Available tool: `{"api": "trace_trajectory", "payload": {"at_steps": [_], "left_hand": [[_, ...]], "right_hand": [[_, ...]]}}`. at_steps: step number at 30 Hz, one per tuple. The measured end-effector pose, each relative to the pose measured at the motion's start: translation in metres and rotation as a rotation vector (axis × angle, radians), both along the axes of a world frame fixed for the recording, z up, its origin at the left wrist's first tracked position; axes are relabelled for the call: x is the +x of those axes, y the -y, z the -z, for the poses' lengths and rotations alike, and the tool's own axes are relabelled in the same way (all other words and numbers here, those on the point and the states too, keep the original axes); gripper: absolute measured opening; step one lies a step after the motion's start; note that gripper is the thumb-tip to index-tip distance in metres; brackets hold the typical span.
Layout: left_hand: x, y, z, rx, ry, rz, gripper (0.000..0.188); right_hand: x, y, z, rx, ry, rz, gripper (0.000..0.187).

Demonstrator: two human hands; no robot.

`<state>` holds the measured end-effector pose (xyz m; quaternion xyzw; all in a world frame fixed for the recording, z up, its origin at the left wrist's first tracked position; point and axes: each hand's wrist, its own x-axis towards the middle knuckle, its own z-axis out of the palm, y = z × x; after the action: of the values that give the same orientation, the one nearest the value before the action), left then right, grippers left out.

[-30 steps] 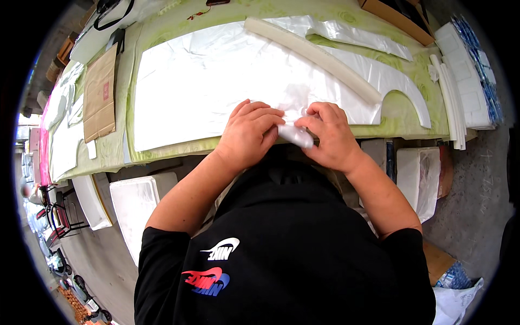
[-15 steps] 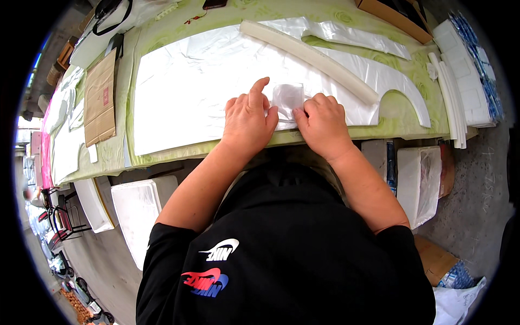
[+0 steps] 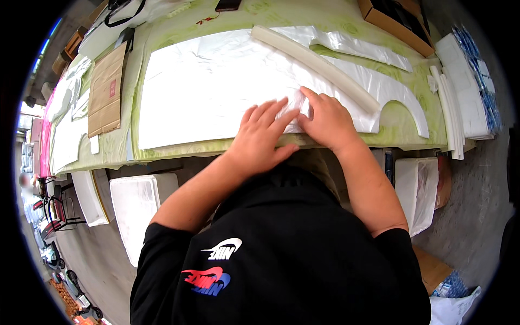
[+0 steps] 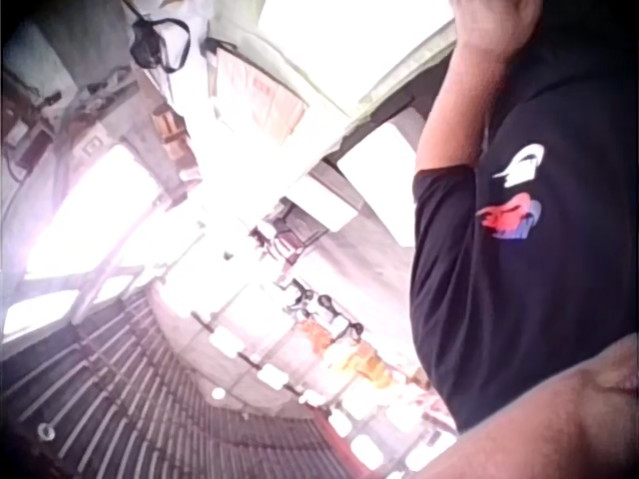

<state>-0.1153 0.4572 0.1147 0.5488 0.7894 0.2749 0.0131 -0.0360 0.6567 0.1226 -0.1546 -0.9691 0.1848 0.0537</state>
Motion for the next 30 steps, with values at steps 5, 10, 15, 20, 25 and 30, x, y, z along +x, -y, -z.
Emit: {"api": "trace_trajectory", "payload": {"at_steps": [5, 10, 15, 20, 25, 30], "left_hand": [[0.039, 0.061, 0.008, -0.027, 1.065, -0.134, 0.041], [0.042, 0.059, 0.038, 0.122, 1.671, -0.437, 0.048], [0.050, 0.070, 0.032, 0.483, 1.852, -0.413, 0.037], [0.040, 0.094, 0.022, 0.319, 1.810, -0.395, 0.034], [0.042, 0.104, 0.044, 0.847, 1.648, -0.473, 0.025], [0.047, 0.131, 0.046, 0.845, 1.701, -0.549, 0.022]], "right_hand": [[-0.004, 0.010, -0.020, -0.062, 0.092, -0.012, 0.059], [0.024, 0.062, -0.015, -0.058, 0.019, -0.321, 0.054], [0.029, 0.089, -0.015, -0.643, -0.079, -0.168, 0.051], [0.008, 0.105, -0.011, -0.988, 0.005, -0.119, 0.029], [-0.006, 0.125, 0.002, -0.919, -0.124, -0.169, 0.017], [-0.010, 0.142, 0.003, -1.084, -0.046, -0.186, 0.014]]}}
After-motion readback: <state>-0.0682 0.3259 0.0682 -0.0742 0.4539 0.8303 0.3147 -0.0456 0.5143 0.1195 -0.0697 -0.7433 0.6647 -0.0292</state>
